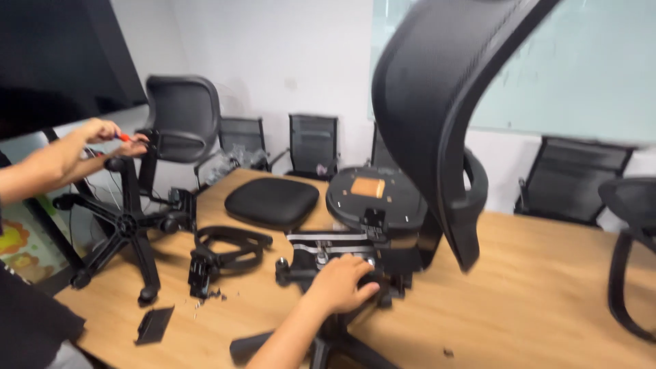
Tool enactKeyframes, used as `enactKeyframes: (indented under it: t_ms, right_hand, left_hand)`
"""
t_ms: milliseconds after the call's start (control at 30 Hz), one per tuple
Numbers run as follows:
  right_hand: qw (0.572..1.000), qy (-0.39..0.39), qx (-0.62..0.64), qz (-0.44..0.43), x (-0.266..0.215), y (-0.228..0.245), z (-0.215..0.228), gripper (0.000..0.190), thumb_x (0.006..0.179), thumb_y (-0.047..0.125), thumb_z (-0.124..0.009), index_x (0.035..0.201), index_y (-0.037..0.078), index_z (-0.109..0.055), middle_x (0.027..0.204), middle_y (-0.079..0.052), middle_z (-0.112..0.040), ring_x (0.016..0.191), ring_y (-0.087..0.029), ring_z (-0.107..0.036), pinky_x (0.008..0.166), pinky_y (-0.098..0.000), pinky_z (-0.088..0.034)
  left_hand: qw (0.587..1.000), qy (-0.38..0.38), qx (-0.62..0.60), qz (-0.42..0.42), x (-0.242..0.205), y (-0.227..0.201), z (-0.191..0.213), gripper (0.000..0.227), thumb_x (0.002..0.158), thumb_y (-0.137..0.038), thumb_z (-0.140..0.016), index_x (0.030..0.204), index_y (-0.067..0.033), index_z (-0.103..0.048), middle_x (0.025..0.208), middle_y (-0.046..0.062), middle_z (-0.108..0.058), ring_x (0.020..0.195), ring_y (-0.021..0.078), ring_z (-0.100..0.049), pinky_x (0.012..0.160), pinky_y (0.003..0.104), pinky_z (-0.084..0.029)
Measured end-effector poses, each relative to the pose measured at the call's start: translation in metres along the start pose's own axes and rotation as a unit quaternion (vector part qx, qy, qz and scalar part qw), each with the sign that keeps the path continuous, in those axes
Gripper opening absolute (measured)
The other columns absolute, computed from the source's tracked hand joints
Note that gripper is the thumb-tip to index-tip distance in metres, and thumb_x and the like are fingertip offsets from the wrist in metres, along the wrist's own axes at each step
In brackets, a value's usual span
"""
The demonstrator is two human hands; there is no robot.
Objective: The person picks up a mesh chair backrest, aligns its metal mounting bracket against the seat mechanism, and drives screws with a screwdriver while steadying the chair. They then lift the seat assembly onto the gas cylinder of the five-star base and press it into place, adjusting the seat position on the base.
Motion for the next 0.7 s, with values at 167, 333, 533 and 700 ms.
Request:
enactKeyframes:
  t_ms: [167,333,533,700]
  right_hand:
    - [0.988,0.077,-0.060,-0.121,-0.093,-0.047,-0.033,0.038,0.104,0.037,-0.049,0.132,0.020,-0.069,0.121,-0.020,-0.072,0.113,-0.039,-0.069,0.098,-0.0486,-0.055]
    - [0.964,0.110,-0.093,-0.225,-0.137,-0.110,-0.058,0.036,0.105,0.037,-0.049,0.129,0.022,-0.071,0.120,-0.019,-0.073,0.112,-0.038,-0.070,0.098,-0.0486,-0.056]
    - [0.984,0.011,-0.037,-0.174,-0.125,-0.038,-0.021,0.038,0.086,0.011,-0.067,0.124,0.017,-0.069,0.108,-0.020,-0.074,0.106,-0.038,-0.070,0.093,-0.0475,-0.056]
    - [0.988,-0.135,0.046,0.053,-0.064,0.058,0.012,0.036,0.077,0.020,-0.078,0.111,0.012,-0.071,0.101,-0.015,-0.070,0.103,-0.036,-0.062,0.092,-0.0456,-0.052]
  left_hand:
    - [0.996,0.034,0.077,0.009,-0.004,-0.015,0.014,0.037,0.083,-0.037,-0.074,0.113,-0.0149,-0.072,0.110,0.011,-0.071,0.106,0.0354,-0.062,0.091,0.048,-0.049]
    - [0.993,0.003,0.094,-0.073,-0.006,0.002,-0.004,0.039,0.083,-0.035,-0.074,0.113,-0.0095,-0.071,0.106,0.010,-0.074,0.100,0.0329,-0.064,0.083,0.047,-0.051]
    - [0.990,-0.048,0.114,-0.060,0.000,-0.001,-0.006,0.039,0.085,-0.034,-0.075,0.113,-0.0087,-0.071,0.102,0.008,-0.075,0.093,0.0301,-0.065,0.079,0.044,-0.051]
    - [0.986,-0.077,0.142,-0.041,0.000,0.002,-0.012,0.027,0.088,-0.029,-0.073,0.108,-0.0110,-0.075,0.097,0.005,-0.075,0.089,0.0294,-0.065,0.077,0.043,-0.051]
Point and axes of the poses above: each hand's wrist, its own x-axis towards the middle knuckle, its own z-axis out of the back of the hand, y = z × x, the point moved 1 cm from there along x, towards the middle knuckle
